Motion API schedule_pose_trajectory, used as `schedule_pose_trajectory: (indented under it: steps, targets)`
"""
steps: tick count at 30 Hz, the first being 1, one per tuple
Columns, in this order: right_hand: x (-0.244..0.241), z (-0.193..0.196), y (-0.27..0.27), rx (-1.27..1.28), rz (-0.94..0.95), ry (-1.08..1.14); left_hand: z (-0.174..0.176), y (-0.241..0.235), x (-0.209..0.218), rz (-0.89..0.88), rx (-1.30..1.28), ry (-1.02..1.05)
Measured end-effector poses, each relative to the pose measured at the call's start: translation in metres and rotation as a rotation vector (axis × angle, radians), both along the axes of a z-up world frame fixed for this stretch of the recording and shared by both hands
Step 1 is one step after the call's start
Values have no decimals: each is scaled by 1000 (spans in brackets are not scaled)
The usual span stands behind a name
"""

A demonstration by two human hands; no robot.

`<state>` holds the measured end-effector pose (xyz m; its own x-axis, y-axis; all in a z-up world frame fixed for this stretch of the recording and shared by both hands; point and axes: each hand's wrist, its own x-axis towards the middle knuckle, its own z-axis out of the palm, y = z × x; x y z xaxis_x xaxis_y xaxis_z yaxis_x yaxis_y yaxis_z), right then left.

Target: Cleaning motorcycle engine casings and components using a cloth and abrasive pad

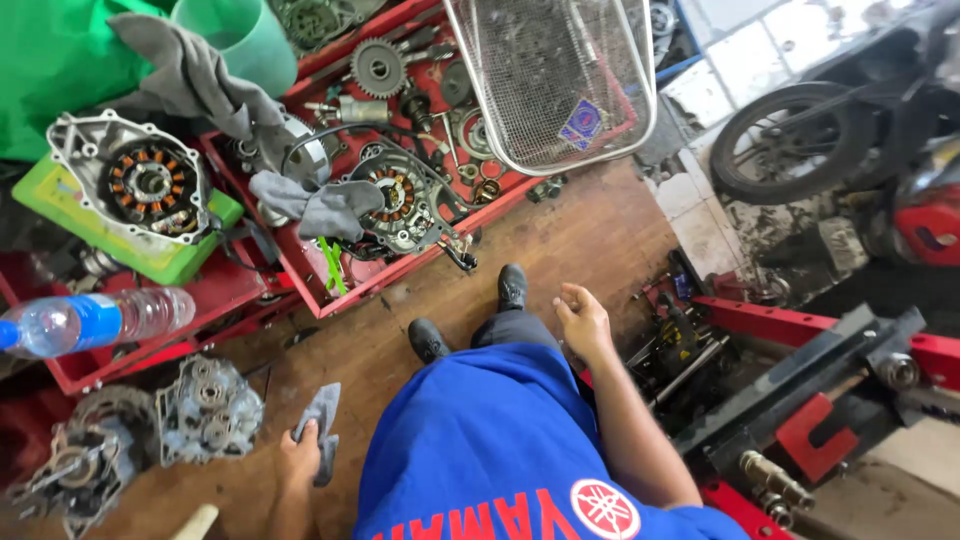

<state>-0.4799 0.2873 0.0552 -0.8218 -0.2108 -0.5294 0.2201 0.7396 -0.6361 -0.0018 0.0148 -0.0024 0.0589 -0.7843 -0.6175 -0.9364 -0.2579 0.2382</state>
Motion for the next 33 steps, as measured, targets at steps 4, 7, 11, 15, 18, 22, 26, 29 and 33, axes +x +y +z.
schedule_pose_trajectory:
  steps: [4, 7, 11, 15, 18, 22, 26, 29, 33]
  targets:
    - [-57, -29, -17, 83, 132, -32, 18, 23, -39, 144, -59, 58]
    - [-95, -65, -24, 25, 207, 24, 33, 27, -75, 19, -154, -3]
    - [-124, -109, -35, 14, 310, 96, 48, 10, -129, -64, -294, -60]
    - [-142, -164, -47, 29, 355, 65, 60, -3, -180, -276, -432, -29]
    - [-158, -149, -63, -76, 287, -19, 90, -16, -228, -688, -438, 31]
    - [-149, -227, -57, -108, 188, -124, 67, -38, -267, -1091, -544, 22]
    - [-103, -324, -56, -185, 85, 132, 24, -54, -279, -1381, -574, 18]
    - [-81, -368, -62, -215, 66, 252, -5, -70, -269, -1450, -559, -48]
    - [-63, -400, -78, -255, 40, 277, -25, -83, -252, -1506, -650, -58]
